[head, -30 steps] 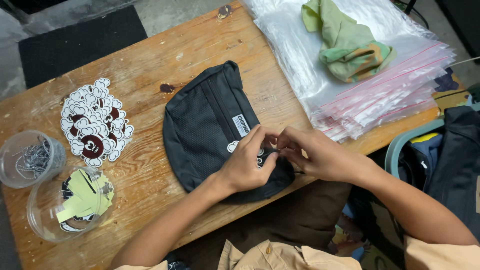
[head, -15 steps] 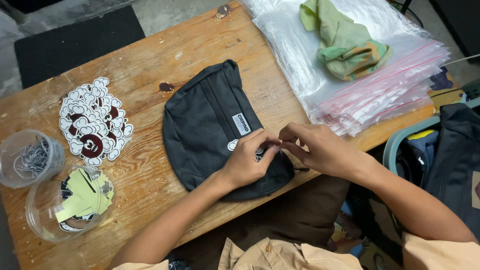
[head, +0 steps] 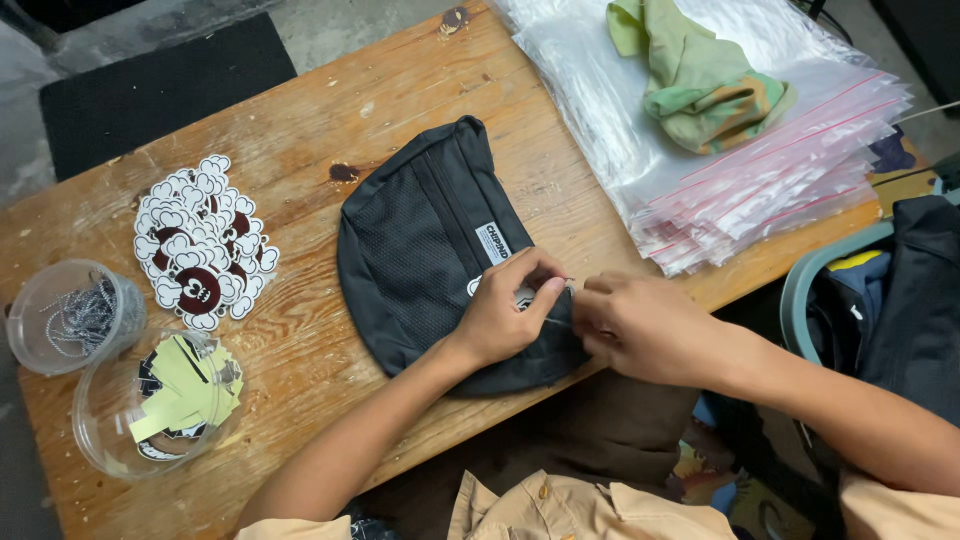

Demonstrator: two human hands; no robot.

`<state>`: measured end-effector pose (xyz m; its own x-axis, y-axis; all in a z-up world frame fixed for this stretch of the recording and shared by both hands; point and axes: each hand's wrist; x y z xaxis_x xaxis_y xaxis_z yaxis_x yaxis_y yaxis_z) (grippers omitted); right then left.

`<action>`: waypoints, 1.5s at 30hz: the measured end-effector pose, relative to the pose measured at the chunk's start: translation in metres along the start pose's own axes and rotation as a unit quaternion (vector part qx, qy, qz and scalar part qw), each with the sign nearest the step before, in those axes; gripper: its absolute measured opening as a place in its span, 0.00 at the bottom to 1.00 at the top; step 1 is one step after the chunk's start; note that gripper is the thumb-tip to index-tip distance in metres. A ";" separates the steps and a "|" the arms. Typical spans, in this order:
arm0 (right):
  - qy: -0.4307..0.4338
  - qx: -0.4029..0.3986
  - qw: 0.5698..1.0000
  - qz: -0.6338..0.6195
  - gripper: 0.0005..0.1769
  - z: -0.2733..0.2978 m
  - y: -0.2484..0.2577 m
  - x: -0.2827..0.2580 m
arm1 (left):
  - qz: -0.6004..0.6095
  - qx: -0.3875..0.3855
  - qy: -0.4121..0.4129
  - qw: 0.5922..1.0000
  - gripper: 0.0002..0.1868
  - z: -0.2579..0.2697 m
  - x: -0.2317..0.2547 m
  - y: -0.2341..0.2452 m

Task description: The person removes a black bag from a plastic bag, wipes it with a cloth, and attaches a sticker keychain to the zipper. They then wipe a new plastic bag with the cloth, place the bag inside, and seal it.

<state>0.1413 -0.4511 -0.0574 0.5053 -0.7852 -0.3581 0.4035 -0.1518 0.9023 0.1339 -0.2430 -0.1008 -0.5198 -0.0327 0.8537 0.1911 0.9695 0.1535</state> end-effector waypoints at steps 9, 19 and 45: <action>0.038 0.008 0.999 -0.034 0.10 0.018 0.024 0.018 | -0.032 -0.051 -0.042 0.997 0.02 -0.001 0.003 -0.004; 0.034 -0.081 0.996 -0.031 0.12 0.011 0.000 0.024 | -0.062 -0.086 -0.071 0.992 0.03 -0.001 0.007 -0.004; 0.040 -0.123 0.991 -0.047 0.10 0.006 0.001 0.025 | -0.111 -0.102 -0.104 0.983 0.04 0.008 -0.001 -0.005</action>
<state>0.1498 -0.4749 -0.0637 0.5114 -0.7226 -0.4651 0.6201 -0.0644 0.7818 0.1268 -0.2462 -0.1065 -0.7226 -0.1676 0.6706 0.2047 0.8747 0.4392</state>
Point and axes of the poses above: each hand's wrist, its own z-axis away from the middle knuckle, its own y-axis out of the back of the hand, x = y × z, and after that the axes turned 9 degrees about -y, right-handed
